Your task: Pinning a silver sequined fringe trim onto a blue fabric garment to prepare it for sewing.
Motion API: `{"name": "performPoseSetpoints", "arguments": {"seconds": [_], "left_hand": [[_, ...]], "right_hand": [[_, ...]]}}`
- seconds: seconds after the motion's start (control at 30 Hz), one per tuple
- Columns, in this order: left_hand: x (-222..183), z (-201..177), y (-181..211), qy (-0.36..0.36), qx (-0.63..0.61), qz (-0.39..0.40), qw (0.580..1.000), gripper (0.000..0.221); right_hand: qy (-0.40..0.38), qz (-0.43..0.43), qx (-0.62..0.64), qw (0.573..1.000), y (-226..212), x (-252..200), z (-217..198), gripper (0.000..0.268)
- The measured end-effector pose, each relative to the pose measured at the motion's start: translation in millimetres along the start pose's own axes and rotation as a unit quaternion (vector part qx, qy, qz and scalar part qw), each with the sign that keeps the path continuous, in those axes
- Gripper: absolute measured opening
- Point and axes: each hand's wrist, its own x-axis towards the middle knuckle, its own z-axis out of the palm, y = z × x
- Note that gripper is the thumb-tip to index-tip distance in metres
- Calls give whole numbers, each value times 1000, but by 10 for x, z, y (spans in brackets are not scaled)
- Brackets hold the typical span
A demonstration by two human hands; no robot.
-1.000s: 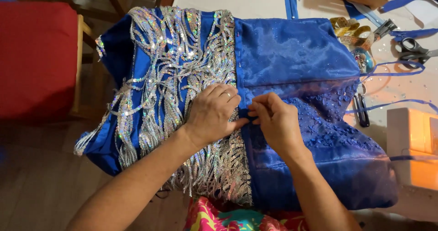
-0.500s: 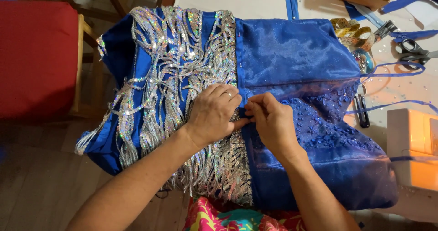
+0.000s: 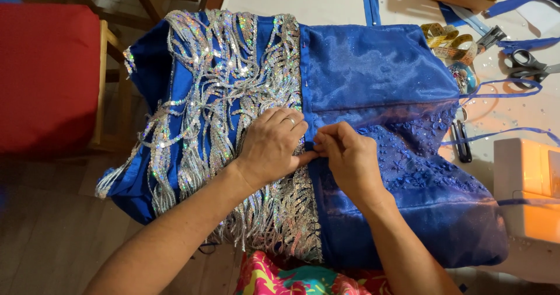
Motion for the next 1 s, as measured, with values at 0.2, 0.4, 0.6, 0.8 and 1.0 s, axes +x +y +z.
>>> {"name": "performPoseSetpoints", "arguments": {"seconds": [0.2,0.4,0.6,0.8,1.0], "left_hand": [[4,-10,6,-5,-6,-3,1000,58],[7,-25,5,-17,-6,-4,1000,59],[-6,9,9,-1,-5,-3,1000,60],[-2,57,-10,23,-2,0,1000,61],[2,82,-31,61,3,6,998,62]], "right_hand": [[-12,-4,-2,1000,49,7,-13,9],[-18,-7,-1,1000,28,-4,-15,9],[-29,-37,-54,997,19,24,-48,7],[-61,-84,-37,994,4,31,-121,2],[-123,-241,-141,952,-103,67,-169,12]]}}
